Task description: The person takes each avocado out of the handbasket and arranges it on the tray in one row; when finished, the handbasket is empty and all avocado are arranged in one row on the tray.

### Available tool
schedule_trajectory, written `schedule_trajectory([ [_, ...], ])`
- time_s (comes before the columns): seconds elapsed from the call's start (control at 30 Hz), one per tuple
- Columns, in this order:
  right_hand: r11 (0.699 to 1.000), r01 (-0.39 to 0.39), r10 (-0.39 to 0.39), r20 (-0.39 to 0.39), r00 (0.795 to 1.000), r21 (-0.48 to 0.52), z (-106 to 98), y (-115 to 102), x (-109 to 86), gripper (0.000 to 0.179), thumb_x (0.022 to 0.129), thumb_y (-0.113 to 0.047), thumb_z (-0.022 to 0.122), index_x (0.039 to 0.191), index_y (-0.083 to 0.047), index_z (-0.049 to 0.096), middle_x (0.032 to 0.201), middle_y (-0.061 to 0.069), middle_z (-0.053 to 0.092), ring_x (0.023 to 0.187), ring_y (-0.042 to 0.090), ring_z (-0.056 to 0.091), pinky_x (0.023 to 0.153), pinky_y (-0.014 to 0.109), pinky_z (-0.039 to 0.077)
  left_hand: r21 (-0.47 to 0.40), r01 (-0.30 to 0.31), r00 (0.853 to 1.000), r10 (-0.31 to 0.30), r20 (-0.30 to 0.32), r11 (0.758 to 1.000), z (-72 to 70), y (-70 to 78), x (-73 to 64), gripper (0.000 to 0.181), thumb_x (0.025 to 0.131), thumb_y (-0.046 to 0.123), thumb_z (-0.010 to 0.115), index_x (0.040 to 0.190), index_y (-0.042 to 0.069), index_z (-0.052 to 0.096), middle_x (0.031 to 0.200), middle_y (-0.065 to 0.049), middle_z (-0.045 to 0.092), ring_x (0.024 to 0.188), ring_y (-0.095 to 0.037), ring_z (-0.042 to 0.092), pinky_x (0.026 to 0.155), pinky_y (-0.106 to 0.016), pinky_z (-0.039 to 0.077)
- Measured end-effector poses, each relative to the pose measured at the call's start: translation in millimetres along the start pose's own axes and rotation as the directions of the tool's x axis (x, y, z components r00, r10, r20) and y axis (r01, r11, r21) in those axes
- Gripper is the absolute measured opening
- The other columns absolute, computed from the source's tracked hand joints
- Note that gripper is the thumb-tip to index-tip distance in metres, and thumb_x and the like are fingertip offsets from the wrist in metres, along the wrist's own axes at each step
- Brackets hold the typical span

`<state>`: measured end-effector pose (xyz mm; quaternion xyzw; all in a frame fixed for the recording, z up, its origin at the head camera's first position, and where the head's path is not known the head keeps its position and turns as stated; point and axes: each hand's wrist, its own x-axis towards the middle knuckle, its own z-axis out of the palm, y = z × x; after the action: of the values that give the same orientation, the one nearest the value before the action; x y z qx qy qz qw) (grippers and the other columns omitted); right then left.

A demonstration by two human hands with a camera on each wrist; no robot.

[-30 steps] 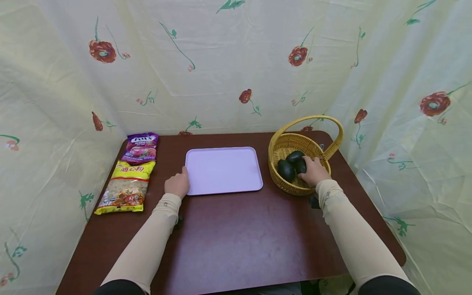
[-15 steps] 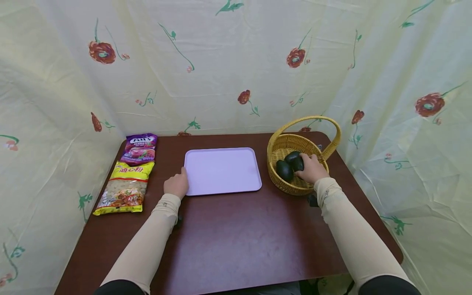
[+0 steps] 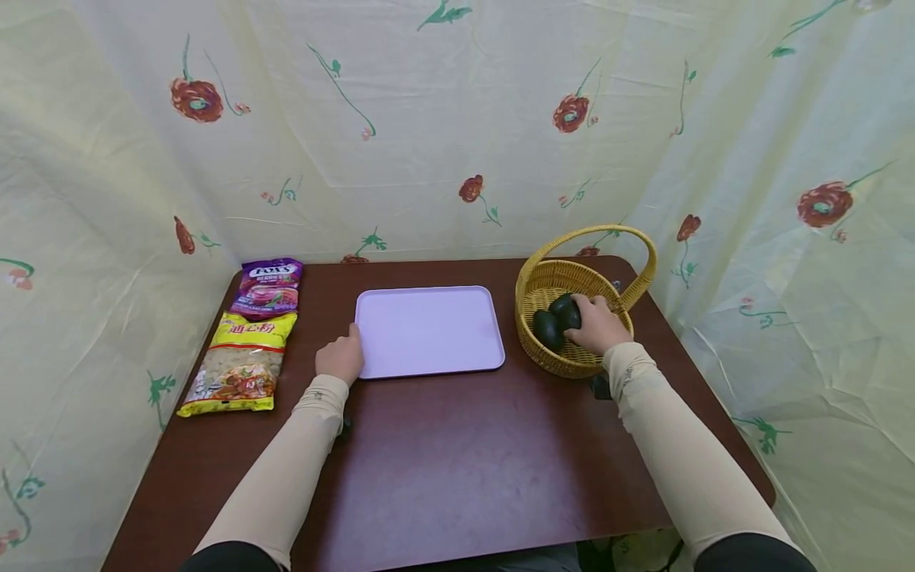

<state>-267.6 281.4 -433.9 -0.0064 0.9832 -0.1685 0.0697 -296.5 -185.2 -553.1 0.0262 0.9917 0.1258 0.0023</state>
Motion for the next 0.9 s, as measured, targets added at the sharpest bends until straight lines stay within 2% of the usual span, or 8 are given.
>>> schedule_trajectory([
  [0.3, 1.0, 0.021, -0.021, 0.002, 1.0, 0.005, -3, -11, -4.6, 0.079, 0.092, -0.025, 0.068, 0.156, -0.006, 0.025, 0.148, 0.035, 0.027, 0.116, 0.055, 0.052, 0.093, 0.063, 0.044, 0.004, -0.001, 1.0, 0.001, 0.017, 1.0, 0.6, -1.4, 0.0, 0.036, 0.099, 0.008, 0.042, 0.132, -0.007, 0.043, 0.083, -0.026, 0.068, 0.067, -0.042, 0.065, 0.057, -0.055, 0.051],
  [0.9, 0.999, 0.043, -0.044, 0.008, 0.999, 0.02, -4, -34, -11.3, 0.079, 0.093, -0.028, 0.067, 0.157, -0.014, 0.024, 0.147, 0.031, 0.029, 0.107, 0.05, 0.059, 0.084, 0.057, 0.05, -0.008, -0.016, 1.0, 0.016, 0.014, 1.0, 2.3, -5.1, 1.6, 0.041, 0.1, 0.009, 0.04, 0.138, -0.007, 0.04, 0.088, -0.028, 0.068, 0.068, -0.043, 0.066, 0.059, -0.056, 0.052],
])
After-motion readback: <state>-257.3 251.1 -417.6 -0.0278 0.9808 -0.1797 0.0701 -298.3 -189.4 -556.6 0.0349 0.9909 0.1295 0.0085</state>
